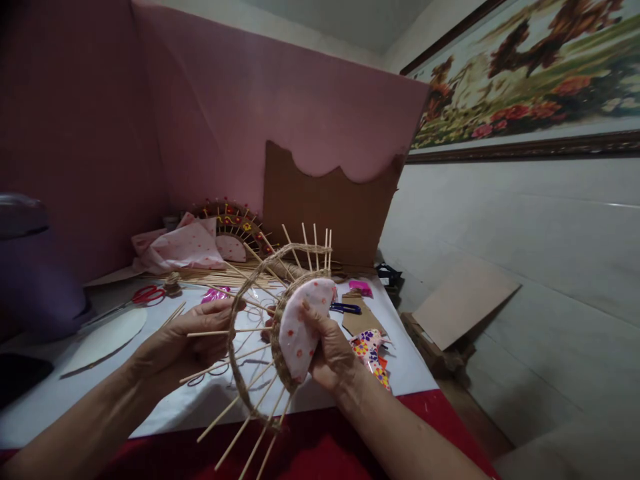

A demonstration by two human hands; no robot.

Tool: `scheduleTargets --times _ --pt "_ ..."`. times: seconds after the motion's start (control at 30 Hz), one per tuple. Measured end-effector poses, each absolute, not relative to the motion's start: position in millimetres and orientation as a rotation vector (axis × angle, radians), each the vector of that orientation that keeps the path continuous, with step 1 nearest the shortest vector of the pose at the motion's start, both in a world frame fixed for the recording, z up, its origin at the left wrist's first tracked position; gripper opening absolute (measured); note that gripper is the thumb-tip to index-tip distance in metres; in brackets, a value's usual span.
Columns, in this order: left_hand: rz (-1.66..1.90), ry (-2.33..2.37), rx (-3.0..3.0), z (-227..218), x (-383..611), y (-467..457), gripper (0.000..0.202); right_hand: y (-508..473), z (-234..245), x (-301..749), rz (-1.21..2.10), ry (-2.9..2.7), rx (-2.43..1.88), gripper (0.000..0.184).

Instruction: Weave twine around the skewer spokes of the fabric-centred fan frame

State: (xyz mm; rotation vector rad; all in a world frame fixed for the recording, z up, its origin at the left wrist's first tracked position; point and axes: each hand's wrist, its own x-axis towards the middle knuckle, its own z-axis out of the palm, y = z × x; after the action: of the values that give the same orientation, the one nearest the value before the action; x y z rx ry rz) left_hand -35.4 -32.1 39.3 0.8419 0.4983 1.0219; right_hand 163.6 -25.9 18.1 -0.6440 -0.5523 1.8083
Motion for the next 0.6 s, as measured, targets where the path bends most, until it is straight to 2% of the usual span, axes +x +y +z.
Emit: scheduleTargets --times 0.6 --pt "0.984 0.655 0.914 39.3 -31.6 -34.8 0.012 -24.3 20.9 164.9 1.825 -0.558 -0.581 0.019"
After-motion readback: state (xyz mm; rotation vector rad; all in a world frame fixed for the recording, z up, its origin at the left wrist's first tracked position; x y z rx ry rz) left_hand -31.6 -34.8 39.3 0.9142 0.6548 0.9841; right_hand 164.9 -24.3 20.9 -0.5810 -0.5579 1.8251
